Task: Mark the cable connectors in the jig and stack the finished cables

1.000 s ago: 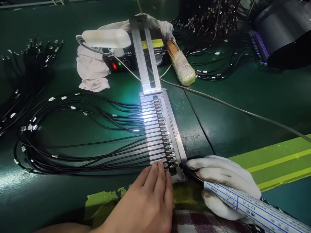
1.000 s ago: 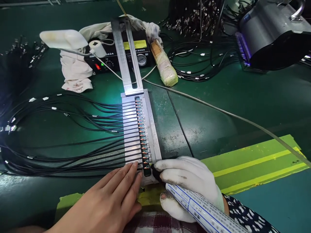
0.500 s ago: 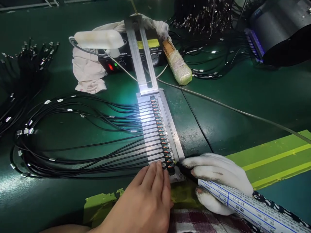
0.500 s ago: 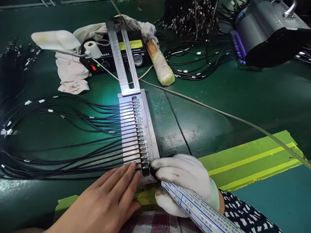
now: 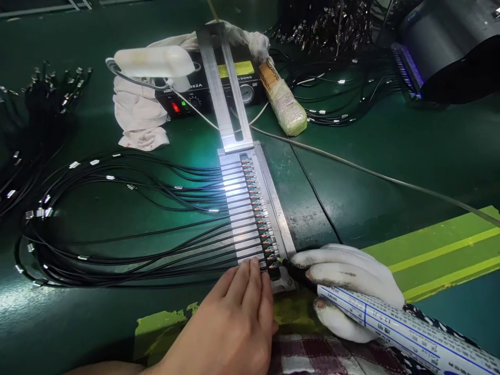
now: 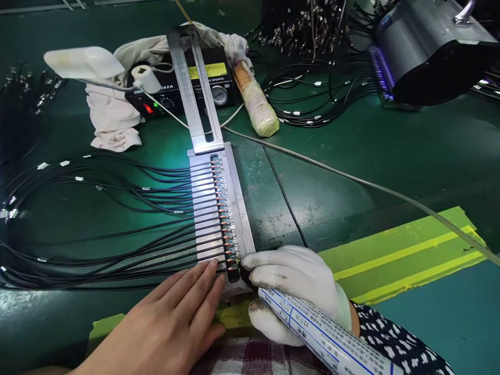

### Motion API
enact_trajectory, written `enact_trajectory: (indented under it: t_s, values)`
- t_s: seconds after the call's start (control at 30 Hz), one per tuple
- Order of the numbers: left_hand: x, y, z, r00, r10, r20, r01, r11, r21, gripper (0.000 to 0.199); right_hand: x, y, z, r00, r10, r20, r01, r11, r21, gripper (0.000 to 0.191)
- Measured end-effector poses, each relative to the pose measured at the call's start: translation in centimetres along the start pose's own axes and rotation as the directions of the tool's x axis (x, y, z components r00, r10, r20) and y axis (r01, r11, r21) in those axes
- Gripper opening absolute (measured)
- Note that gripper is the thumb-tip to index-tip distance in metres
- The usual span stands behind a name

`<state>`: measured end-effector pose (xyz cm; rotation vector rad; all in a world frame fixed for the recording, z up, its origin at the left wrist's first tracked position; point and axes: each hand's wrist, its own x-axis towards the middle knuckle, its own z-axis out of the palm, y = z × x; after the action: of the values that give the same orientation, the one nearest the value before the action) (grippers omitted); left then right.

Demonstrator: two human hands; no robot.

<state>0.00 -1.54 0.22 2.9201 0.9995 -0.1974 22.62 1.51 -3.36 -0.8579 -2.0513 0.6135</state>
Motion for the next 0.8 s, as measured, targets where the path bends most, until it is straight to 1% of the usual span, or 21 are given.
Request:
enact_trajectory:
  t_s: [0.23, 0.5, 0.8]
  values:
    - [0.00, 0.14, -0.10, 1.000, -0.008, -0.008, 0.008, 1.000, -0.004, 0.037, -0.22, -0.05, -0.24, 0.999, -0.016, 0.028, 0.016, 1.000, -0.002, 0.015]
    - [-0.25, 0.47, -0.14, 0.999, -0.019, -0.035, 0.018, 0.999, -0.028, 0.034, -0.21, -0.21, -0.39, 1.000, -0.008, 0.024, 0.009, 1.000, -0.014, 0.014]
    - [-0.27, 0.50, -0.06, 0.999, -0.019, -0.026, 0.018, 0.999, -0.046, 0.034, 0.04, -0.06, -0.32, 1.000, -0.008, 0.030, 0.009, 0.999, -0.032, 0.014]
